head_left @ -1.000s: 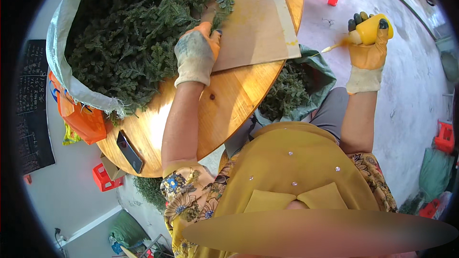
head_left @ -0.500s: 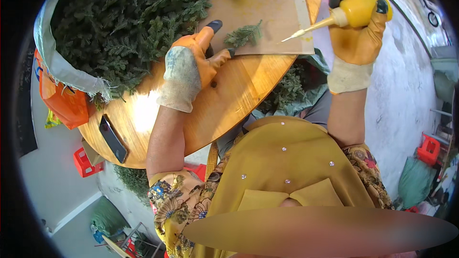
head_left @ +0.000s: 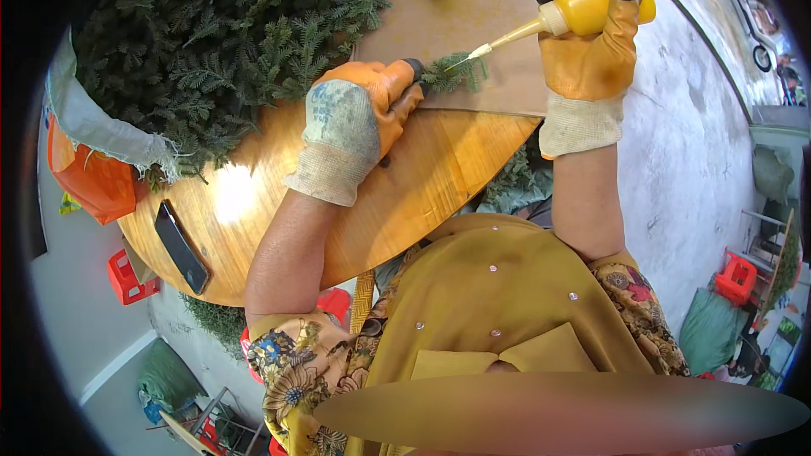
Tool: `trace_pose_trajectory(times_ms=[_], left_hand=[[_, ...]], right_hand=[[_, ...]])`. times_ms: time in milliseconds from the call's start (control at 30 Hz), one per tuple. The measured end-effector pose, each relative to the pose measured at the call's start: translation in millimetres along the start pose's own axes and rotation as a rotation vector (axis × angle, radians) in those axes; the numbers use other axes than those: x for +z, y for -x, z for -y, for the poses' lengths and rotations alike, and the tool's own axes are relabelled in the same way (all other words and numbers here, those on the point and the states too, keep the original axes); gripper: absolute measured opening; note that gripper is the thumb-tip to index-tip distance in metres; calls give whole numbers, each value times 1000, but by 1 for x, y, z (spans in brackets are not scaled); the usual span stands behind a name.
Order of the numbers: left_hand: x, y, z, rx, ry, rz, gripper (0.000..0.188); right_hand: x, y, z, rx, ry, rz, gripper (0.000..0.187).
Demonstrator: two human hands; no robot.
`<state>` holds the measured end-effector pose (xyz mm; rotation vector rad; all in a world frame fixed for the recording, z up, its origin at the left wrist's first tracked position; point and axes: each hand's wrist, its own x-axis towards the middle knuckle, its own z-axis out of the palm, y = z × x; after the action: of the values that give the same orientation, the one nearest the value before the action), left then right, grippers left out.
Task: Applying liquid from a squeeze bottle onto small green sprigs.
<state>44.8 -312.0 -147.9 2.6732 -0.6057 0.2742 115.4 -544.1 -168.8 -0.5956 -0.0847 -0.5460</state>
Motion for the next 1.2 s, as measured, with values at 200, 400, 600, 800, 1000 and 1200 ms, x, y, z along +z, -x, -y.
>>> trace_pose_trajectory(times_ms=[200, 400, 600, 800, 1000, 1200], left_hand=[[0, 1, -3, 30, -37, -16, 13], [2, 0, -3, 39, -60, -6, 12], [1, -1, -3, 46, -70, 24, 11], [2, -1, -1, 45, -64, 38, 11], [4, -2, -1, 37, -70, 46, 12], [0, -2, -4, 17, -23, 53, 12]], right_hand=[[-23, -18, -2, 157, -32, 299, 37], [4, 3, -2, 144, 46, 74, 41], [-9, 0, -4, 147, 77, 116, 43], [14, 4, 32, 326, -212, 176, 54], [8, 1, 36, 254, -110, 210, 54], [11, 4, 46, 262, -114, 242, 56]])
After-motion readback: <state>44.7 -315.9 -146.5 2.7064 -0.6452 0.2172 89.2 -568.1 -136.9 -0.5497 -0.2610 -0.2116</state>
